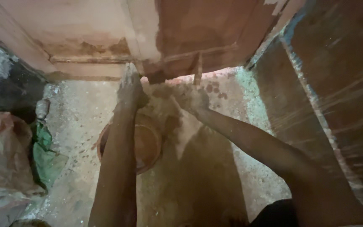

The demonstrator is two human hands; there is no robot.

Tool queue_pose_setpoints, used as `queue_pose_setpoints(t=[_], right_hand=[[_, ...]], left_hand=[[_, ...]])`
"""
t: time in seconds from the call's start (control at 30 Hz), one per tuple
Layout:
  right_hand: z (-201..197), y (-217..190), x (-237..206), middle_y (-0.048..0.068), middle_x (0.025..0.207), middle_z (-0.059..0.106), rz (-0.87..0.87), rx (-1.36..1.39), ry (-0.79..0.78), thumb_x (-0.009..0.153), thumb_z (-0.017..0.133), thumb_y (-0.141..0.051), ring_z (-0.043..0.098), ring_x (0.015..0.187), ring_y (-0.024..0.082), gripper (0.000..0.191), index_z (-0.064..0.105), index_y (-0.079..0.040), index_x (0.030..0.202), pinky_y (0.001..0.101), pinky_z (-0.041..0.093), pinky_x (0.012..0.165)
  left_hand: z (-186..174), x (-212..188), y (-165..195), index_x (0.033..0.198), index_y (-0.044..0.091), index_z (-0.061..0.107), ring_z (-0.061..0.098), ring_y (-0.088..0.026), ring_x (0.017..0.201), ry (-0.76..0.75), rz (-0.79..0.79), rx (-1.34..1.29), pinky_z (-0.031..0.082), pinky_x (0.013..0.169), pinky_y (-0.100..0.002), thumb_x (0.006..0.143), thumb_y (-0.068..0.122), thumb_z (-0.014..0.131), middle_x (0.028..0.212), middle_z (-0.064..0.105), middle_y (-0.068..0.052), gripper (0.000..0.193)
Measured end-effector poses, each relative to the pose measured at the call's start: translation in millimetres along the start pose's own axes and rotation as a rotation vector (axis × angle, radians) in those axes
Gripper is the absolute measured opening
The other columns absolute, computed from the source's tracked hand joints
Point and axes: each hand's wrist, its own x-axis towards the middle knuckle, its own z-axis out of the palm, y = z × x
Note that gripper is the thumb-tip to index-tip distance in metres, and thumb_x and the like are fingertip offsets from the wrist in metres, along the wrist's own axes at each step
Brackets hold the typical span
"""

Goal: The person paints a wooden door with reddish-brown paint using a brush, dipping the brush into a bowl of paint on the floor and applying strokes across the door panels and edges, working over previously unpainted sections.

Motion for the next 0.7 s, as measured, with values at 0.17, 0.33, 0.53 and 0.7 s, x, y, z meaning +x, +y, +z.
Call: queue_pose_setpoints(t=[0.17,0.33,0.53,0.7], right_hand=[[4.9,-42.5,-8.1,0.013,0.086,0.071,-0.095,0.155,-0.001,0.106,0.049,-0.033,0.068,0.072,0.024,0.037,0.072,-0.005,0.104,0.0388,0.053,0.062],[6.8,-92.8,-11.0,0.012,0.085,0.071,-0.256,0.260,0.074,0.106,0.050,-0.032,0.068,0.073,0.023,0.036,0.072,-0.004,0.102,0.0385,0.053,0.062],[-16.4,-88.6,-11.8,0.012,0.084,0.071,-0.311,0.060,-0.030,0.107,0.050,-0.031,0.068,0.073,0.022,0.036,0.073,-0.004,0.100,0.0381,0.052,0.062],[-43.4,-39.7,-8.2,0.012,0.084,0.071,-0.185,-0.103,-0.042,0.107,0.050,-0.030,0.068,0.073,0.022,0.036,0.073,-0.003,0.098,0.0377,0.052,0.062]], left_hand=[[-16.7,-9.3,4.4,0.160,0.000,0.013,0.013,-0.035,0.157,-0.155,-0.097,0.105,0.019,0.125,-0.045,0.094,0.032,0.057,0.169,0.013,-0.021,0.086],[-33.7,-14.2,0.9,0.161,-0.005,0.008,0.012,-0.038,0.156,-0.036,-0.103,0.065,0.014,0.124,-0.050,0.103,0.033,0.059,0.169,0.012,-0.025,0.086],[-36.8,-18.2,15.9,0.161,-0.002,0.009,0.015,-0.034,0.156,-0.153,-0.070,0.299,0.018,0.125,-0.044,0.083,0.020,0.066,0.170,0.012,-0.021,0.099],[-23.0,-16.9,32.5,0.158,0.000,0.017,0.021,-0.038,0.154,-0.023,-0.011,0.078,0.023,0.122,-0.046,0.094,0.028,0.061,0.167,0.019,-0.022,0.083]])
